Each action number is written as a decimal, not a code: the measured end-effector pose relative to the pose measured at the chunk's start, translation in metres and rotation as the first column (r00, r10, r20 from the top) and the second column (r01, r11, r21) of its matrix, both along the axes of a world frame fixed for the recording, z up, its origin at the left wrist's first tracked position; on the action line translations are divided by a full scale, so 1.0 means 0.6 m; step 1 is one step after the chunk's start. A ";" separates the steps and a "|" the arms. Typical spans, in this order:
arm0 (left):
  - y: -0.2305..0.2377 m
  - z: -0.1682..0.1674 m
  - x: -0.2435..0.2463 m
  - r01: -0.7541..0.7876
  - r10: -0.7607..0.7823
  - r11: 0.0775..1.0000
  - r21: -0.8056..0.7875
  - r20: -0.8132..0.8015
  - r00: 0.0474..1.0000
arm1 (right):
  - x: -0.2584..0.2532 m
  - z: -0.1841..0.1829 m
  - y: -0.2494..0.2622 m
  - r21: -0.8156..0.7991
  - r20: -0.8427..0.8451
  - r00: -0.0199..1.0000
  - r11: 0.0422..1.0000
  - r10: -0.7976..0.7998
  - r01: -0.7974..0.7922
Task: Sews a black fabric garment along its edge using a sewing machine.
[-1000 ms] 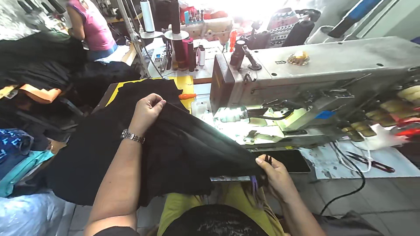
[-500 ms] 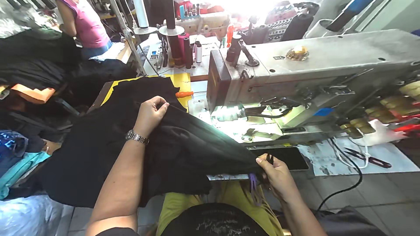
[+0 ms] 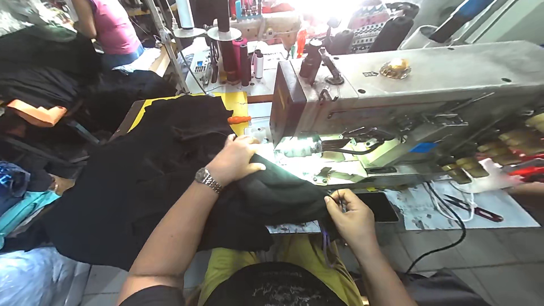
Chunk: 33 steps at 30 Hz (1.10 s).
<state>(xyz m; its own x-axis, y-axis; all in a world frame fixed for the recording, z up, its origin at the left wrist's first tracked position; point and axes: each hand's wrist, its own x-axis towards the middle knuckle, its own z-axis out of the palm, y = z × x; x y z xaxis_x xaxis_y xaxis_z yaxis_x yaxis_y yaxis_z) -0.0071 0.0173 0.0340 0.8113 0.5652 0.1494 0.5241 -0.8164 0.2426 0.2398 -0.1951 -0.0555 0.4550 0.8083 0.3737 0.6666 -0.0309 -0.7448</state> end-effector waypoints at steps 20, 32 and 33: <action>-0.024 -0.012 0.005 0.266 0.041 0.778 -0.569 0.469 0.882 | -0.121 0.052 0.092 0.121 0.314 0.941 0.978 0.127 -0.172; -0.021 -0.017 0.003 0.309 0.019 0.762 -0.569 0.496 0.868 | -0.119 0.042 0.102 0.144 0.336 0.936 0.977 0.102 -0.158; -0.022 -0.016 0.004 0.308 0.023 0.760 -0.572 0.498 0.867 | -0.119 0.042 0.103 0.149 0.333 0.937 0.975 0.106 -0.163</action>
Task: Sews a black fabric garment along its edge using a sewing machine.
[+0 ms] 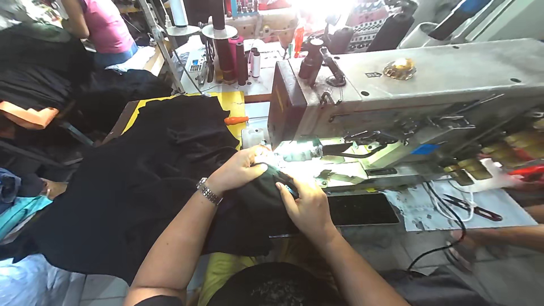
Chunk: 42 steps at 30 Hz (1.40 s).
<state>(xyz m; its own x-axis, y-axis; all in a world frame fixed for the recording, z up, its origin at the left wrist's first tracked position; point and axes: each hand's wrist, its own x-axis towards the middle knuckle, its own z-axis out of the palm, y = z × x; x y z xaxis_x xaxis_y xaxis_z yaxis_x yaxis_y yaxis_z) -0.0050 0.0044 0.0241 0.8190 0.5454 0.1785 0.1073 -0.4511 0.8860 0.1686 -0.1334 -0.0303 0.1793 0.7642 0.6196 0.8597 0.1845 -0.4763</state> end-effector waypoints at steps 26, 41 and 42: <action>0.000 -0.007 0.000 0.007 -0.007 0.999 0.032 0.006 1.000 | 0.016 0.006 0.004 0.029 0.138 0.990 0.999 0.017 -0.021; 0.002 -0.006 0.002 0.001 0.001 0.998 0.063 -0.025 1.000 | 0.027 0.009 0.013 0.033 0.172 0.982 0.996 0.081 -0.088; 0.003 -0.005 0.003 0.002 0.000 0.998 0.065 -0.028 1.000 | 0.027 0.009 0.013 0.036 0.173 0.981 0.995 0.087 -0.095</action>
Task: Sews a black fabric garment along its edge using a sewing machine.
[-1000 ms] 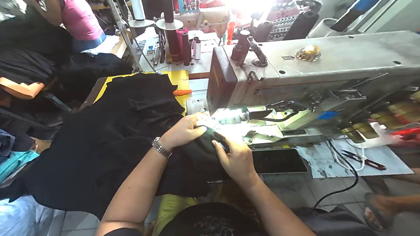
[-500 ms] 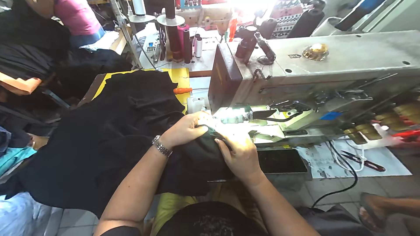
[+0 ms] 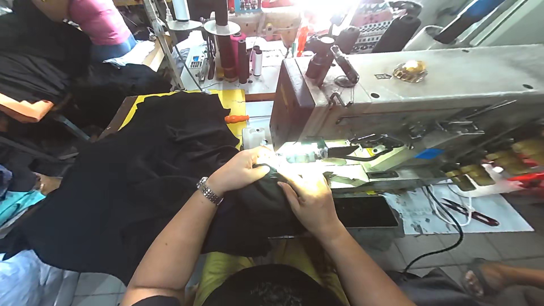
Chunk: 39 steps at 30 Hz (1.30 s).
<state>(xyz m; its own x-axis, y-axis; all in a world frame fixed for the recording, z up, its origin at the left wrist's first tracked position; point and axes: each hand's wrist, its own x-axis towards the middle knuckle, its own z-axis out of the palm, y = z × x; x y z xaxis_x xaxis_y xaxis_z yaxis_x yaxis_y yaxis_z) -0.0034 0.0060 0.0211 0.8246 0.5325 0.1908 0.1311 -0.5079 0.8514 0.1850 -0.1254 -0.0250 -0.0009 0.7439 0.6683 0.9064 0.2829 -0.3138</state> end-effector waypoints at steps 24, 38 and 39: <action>-0.001 0.000 -0.001 0.007 -0.007 1.000 0.008 0.007 1.000 | 0.002 0.002 0.009 0.020 -0.002 0.998 0.998 0.062 -0.062; 0.000 0.001 -0.002 0.022 -0.022 1.000 -0.011 0.007 1.000 | 0.012 -0.022 -0.004 0.111 -0.119 0.987 0.989 0.111 -0.098; 0.000 0.001 -0.003 0.025 -0.025 1.000 -0.015 0.007 1.000 | 0.008 -0.023 -0.004 0.103 -0.111 0.988 0.990 0.111 -0.099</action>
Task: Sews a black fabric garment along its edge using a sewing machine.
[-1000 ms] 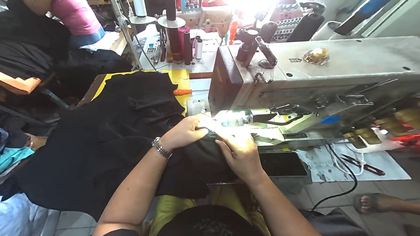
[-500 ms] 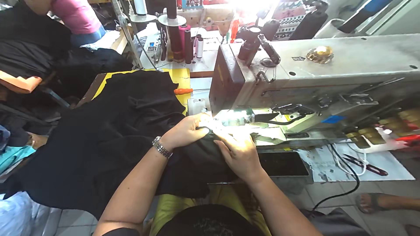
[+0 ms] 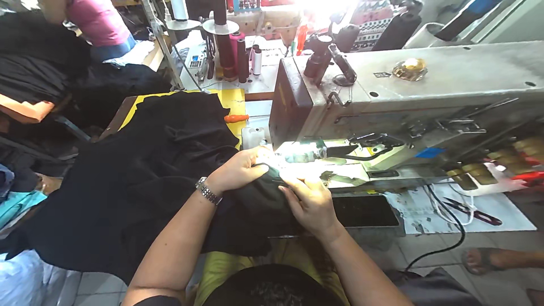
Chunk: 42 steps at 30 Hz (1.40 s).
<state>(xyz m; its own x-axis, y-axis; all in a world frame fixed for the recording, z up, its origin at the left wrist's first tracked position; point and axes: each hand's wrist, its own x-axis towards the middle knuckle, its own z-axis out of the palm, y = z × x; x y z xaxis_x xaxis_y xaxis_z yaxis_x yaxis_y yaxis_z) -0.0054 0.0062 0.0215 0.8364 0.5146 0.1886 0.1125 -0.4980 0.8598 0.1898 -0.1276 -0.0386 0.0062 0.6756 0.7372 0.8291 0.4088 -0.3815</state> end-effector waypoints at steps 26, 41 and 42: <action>0.001 0.002 -0.002 0.040 -0.036 0.992 -0.119 0.031 0.999 | -0.041 0.027 0.014 0.012 0.017 0.996 0.996 -0.091 0.091; 0.001 0.002 -0.002 0.031 -0.029 0.991 -0.128 0.024 0.999 | -0.017 0.039 -0.014 -0.143 0.007 0.992 0.982 -0.124 0.124; 0.002 0.001 -0.004 0.042 -0.038 0.990 -0.136 0.035 0.999 | -0.013 0.041 -0.013 -0.146 0.008 0.994 0.984 -0.106 0.106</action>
<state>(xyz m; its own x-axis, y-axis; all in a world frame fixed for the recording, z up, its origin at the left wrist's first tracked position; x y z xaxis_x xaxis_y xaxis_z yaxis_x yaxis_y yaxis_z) -0.0075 0.0073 0.0222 0.8515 0.5037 0.1460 0.0663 -0.3795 0.9228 0.1822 -0.1355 -0.0137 0.0828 0.7717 0.6305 0.8648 0.2588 -0.4303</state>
